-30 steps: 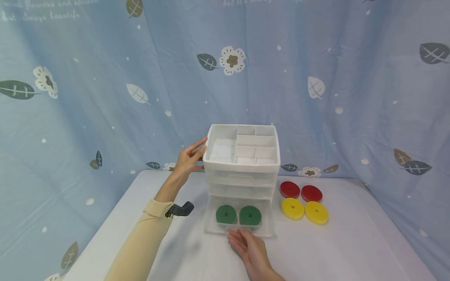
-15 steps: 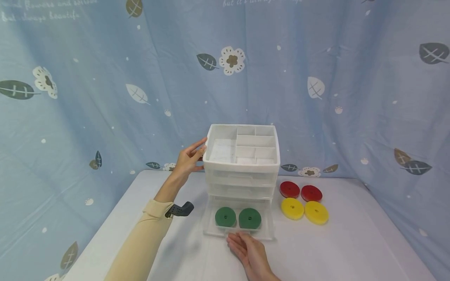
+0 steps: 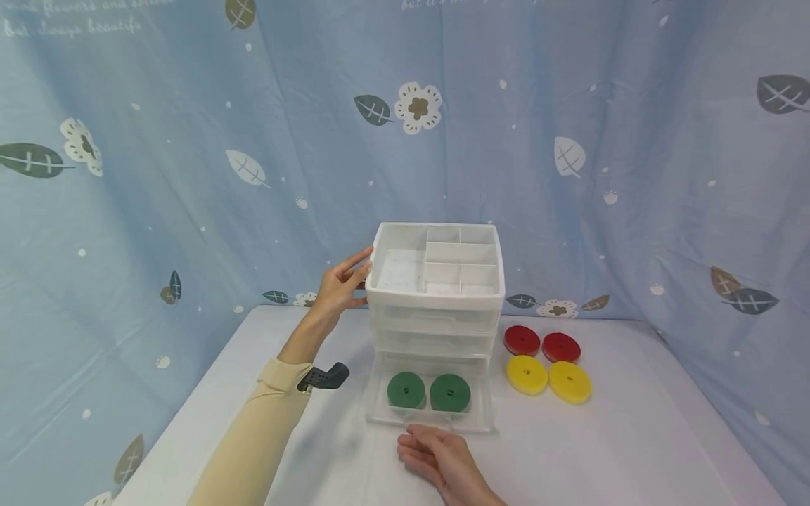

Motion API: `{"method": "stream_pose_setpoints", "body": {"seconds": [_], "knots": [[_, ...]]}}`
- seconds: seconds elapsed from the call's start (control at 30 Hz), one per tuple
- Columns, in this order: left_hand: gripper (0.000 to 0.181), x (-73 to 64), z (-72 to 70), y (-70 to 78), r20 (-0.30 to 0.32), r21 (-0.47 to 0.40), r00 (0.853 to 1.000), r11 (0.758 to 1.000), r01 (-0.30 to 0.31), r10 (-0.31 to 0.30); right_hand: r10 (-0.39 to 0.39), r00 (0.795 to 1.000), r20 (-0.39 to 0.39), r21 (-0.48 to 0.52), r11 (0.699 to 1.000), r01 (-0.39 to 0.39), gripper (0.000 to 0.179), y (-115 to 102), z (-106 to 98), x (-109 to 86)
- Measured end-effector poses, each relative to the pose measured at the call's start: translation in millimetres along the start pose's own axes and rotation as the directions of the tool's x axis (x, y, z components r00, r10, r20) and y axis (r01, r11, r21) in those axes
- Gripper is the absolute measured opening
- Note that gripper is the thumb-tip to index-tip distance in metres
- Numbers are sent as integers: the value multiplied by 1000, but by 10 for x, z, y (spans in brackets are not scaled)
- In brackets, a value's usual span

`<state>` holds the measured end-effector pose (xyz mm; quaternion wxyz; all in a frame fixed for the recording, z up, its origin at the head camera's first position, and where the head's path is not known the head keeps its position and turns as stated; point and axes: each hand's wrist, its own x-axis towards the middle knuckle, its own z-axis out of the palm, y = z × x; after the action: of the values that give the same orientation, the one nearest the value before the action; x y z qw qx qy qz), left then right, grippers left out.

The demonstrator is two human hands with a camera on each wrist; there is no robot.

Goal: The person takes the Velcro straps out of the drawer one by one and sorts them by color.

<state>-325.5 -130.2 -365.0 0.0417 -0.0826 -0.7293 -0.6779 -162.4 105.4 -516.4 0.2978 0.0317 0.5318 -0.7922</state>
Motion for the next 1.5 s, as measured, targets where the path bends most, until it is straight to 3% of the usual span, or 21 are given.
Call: {"method": "stream_pose_setpoints", "body": {"seconds": [0.1,0.17,0.23,0.37,0.47,0.53,0.6,0.7,0.77,0.83,0.93,1.03,1.23,1.5], "knots": [[39,-13,-3,34,8,-12,1000,1000,9,-9,-67,998,10,-144,987,68,59,-90,19,-15],[40,-30,-7,71,15,-20,1000,1000,16,-15,-134,991,13,-251,959,133,55,-181,27,-26],[41,-55,-8,120,20,-27,1000,999,22,-21,-209,978,24,-349,915,204,51,-292,31,-37],[41,-48,-11,117,28,-26,999,999,21,-21,-368,927,71,-497,793,352,41,-520,20,-53],[40,-10,-16,50,24,-19,1000,1000,9,-9,-471,878,90,-662,630,406,31,-673,-1,-43],[40,3,-21,22,20,-7,1000,1000,4,-3,-520,847,113,-775,487,402,25,-759,-12,-15],[40,8,-28,6,12,-3,1000,1000,2,-2,-559,816,147,-871,318,375,21,-821,-20,36],[41,-1,-34,13,11,-4,1000,1000,6,-6,-581,791,191,-946,107,307,21,-873,-26,128],[42,-27,-28,52,17,-10,1000,1000,13,-13,-587,787,188,-973,-1,232,24,-880,-35,179],[42,-62,-19,108,28,-10,999,1000,24,-24,-592,789,165,-986,-74,151,30,-872,-50,220],[43,-115,-3,200,38,-11,999,999,40,-39,-591,797,122,-991,-112,69,39,-858,-75,258],[43,-139,5,246,37,-17,998,999,48,-47,-570,815,98,-992,-117,38,48,-849,-96,287],[43,-135,6,248,42,-26,998,999,40,-39,-500,863,65,-993,-115,8,57,-837,-122,341],[44,-131,1,232,50,-28,998,999,38,-36,-464,885,40,-996,-89,-2,53,-820,-135,393]]}}
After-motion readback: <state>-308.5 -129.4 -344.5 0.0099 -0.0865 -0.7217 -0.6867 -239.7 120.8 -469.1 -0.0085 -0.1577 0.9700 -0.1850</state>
